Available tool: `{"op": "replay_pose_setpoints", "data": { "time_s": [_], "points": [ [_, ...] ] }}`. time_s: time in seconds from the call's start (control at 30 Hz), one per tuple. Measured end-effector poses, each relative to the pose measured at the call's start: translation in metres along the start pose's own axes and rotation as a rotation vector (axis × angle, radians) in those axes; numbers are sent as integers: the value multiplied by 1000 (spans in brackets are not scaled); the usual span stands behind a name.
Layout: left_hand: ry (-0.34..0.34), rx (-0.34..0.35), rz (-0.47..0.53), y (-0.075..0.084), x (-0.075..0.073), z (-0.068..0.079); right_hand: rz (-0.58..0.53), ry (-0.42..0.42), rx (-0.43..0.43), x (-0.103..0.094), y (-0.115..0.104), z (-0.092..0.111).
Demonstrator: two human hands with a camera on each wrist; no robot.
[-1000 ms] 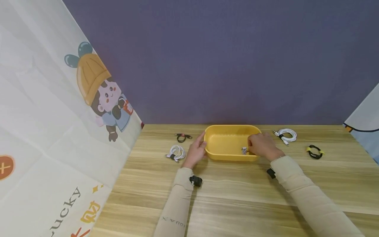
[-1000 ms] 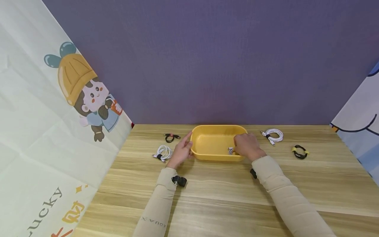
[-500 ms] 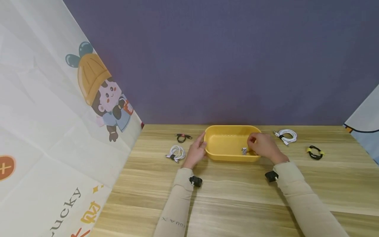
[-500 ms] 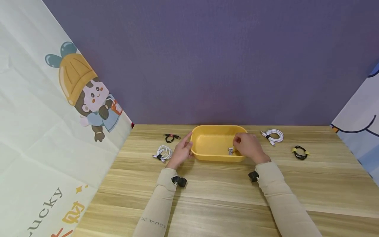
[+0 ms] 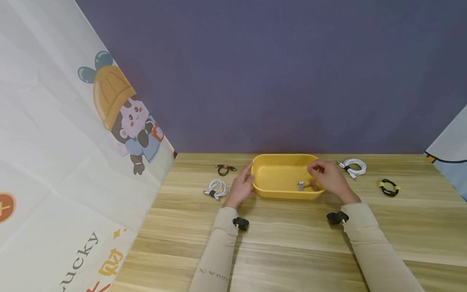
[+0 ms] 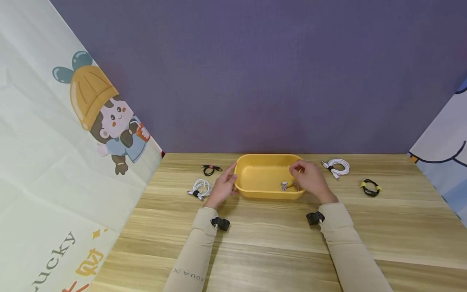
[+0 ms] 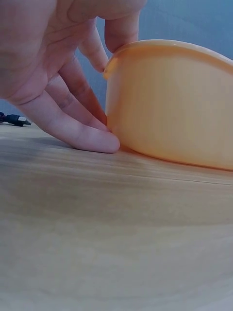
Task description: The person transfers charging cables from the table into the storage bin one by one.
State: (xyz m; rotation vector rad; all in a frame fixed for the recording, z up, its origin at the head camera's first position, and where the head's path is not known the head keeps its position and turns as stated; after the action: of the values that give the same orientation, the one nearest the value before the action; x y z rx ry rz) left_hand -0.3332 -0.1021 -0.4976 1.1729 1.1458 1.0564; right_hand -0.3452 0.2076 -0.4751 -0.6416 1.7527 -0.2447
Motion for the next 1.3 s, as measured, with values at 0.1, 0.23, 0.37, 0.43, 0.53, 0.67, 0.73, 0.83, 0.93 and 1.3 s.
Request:
{"op": "replay_pose_setpoints", "data": {
  "time_s": [0.1,0.23,0.37,0.43,0.53,0.67,0.73,0.83,0.93,1.3],
  "points": [
    [-4,-2,4,-2,0,0,-38,0,15,-3,2,2],
    [-4,-1,3,-3,0,0,-75,2,49,-6,6,5],
    [-2,-3,-5,-4,0,0,-114,32,80,-9,12,8],
    [1,-1,-9,-5,0,0,-136,57,90,-11,15,9],
    [4,4,-16,-5,0,0,-130,83,105,-15,21,13],
    [5,3,-16,-5,-1,0,-110,114,120,-22,33,16],
    [6,2,-15,-5,-1,0,-99,131,126,-25,40,16],
    [6,4,-10,-5,-1,-1,-64,155,139,-29,49,18],
    [6,8,-18,-5,-1,-2,-16,153,152,-31,57,20],
    [11,7,-29,-6,-1,-4,102,83,226,-37,74,21]
  ]
}}
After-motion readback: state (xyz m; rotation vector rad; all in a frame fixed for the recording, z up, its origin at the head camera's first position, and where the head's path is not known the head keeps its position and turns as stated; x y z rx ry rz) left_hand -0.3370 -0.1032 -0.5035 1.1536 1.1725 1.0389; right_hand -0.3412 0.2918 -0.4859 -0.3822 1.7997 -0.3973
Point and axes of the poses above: each hand's wrist, its own z-axis away from the middle knuckle, its own x-axis out of the palm, y = z × x, the point moved 5 cm from there along -z, towards the middle knuckle, and after that the axes turned 15 degrees about z, right-handed, at the moved point
